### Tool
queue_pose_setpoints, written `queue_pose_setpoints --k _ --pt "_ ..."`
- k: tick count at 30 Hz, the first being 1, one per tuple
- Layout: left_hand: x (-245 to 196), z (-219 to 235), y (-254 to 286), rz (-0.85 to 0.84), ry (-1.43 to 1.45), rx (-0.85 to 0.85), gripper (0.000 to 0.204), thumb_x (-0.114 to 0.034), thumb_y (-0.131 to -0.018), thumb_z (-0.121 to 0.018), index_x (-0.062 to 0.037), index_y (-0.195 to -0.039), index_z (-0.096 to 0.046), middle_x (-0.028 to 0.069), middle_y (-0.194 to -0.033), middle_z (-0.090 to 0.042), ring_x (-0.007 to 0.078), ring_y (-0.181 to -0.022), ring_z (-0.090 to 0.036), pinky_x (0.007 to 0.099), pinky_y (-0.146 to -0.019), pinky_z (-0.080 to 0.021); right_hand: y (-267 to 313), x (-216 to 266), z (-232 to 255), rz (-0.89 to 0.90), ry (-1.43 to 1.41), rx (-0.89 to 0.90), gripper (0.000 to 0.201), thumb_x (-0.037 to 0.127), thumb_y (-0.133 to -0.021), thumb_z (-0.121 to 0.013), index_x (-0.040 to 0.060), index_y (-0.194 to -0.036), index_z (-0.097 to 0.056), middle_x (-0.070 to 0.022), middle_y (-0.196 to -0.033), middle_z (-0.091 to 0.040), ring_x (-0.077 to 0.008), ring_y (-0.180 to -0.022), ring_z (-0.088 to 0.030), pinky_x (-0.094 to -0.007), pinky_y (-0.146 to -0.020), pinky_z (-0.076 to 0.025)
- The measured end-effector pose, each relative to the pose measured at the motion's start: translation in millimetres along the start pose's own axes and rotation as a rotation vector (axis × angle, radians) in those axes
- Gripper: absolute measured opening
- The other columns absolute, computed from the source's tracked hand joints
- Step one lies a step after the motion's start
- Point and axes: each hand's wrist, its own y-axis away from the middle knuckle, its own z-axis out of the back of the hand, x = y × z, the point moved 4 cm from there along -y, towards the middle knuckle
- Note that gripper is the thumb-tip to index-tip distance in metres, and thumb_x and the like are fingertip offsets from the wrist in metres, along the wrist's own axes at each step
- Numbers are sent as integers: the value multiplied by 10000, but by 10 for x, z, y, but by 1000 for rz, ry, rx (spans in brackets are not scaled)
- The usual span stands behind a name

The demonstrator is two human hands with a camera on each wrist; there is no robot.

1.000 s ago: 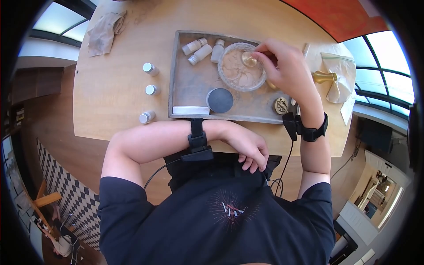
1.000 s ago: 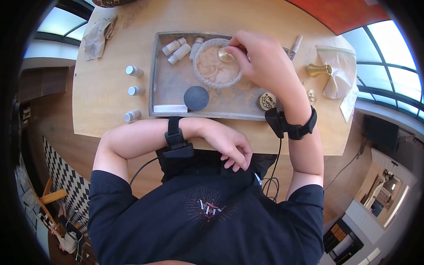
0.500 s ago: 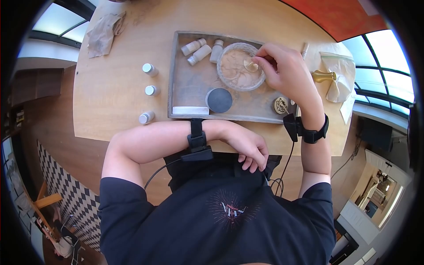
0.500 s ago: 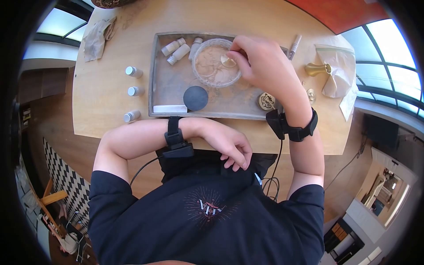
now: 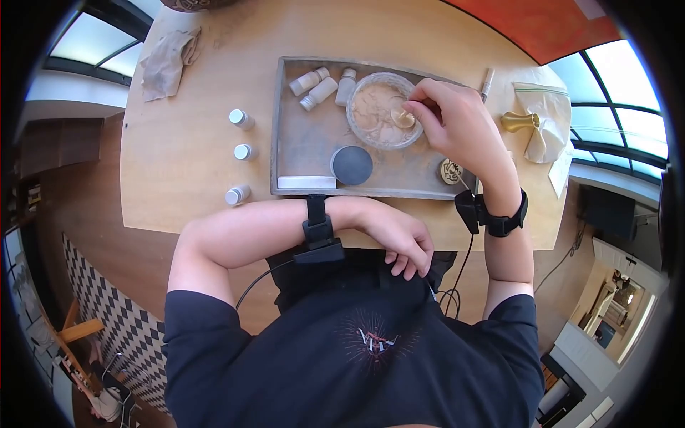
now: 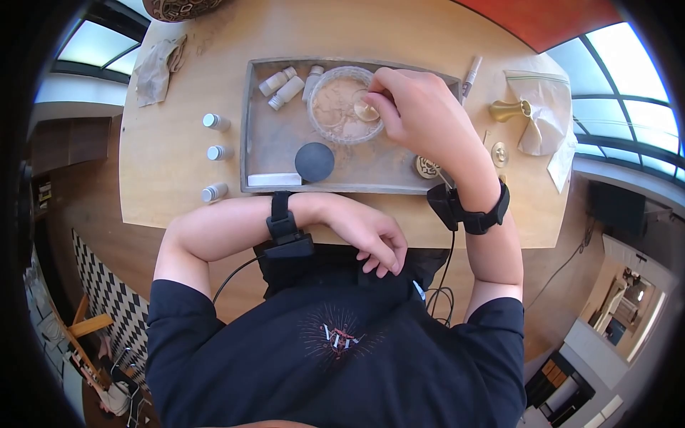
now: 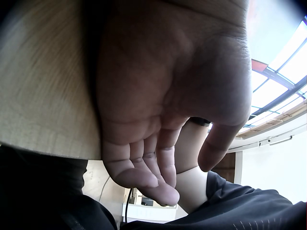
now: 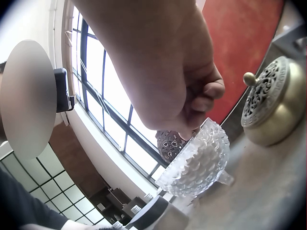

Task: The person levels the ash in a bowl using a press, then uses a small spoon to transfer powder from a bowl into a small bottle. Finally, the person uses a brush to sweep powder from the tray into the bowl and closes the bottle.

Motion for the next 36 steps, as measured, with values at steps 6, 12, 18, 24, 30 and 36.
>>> queue_pose_setpoints --k 6,12,18,24,30,36 --pt "-3 -1 -1 1 -9 -3 346 -288 -994 -625 25 -1122 -699 75 -954 -746 127 -780 -700 268 -656 -526 41 60 40 -90 -77 55 129 135 -935 -692 7 -927 -681 -174 -776 -690 -368 -710 -658 -412 -672 -521" --pt "-2 2 -4 -1 -12 2 349 -289 -996 -618 26 -1123 -698 78 -956 -746 129 -782 -701 270 -658 -528 57 76 29 -67 -56 39 139 142 -933 -700 5 -930 -682 -175 -789 -695 -367 -723 -663 -412 -673 -522" --pt "6 1 -7 -8 -11 3 352 -292 -996 -616 29 -1116 -697 81 -955 -746 131 -780 -700 271 -658 -529 96 131 19 -80 -58 68 138 142 -933 -700 6 -942 -679 -175 -810 -695 -374 -742 -665 -422 -682 -524" --pt "-9 4 1 -5 -10 0 356 -294 -993 -619 32 -1115 -695 83 -957 -746 133 -781 -700 274 -660 -531 104 201 0 14 -35 22 129 139 -937 -695 12 -931 -674 -166 -809 -688 -376 -757 -662 -431 -686 -521" --pt "-8 3 1 0 -13 1 363 -298 -991 -620 35 -1117 -691 87 -961 -745 134 -782 -702 271 -661 -530 71 272 -136 114 -27 11 121 135 -935 -692 24 -910 -653 -152 -784 -663 -368 -748 -650 -436 -682 -512" --pt "4 8 -4 -3 -7 -1 367 -303 -989 -621 34 -1116 -691 85 -959 -745 136 -784 -704 273 -657 -530 50 296 -133 134 0 -9 111 132 -932 -689 34 -904 -646 -144 -776 -655 -360 -754 -650 -437 -682 -517"
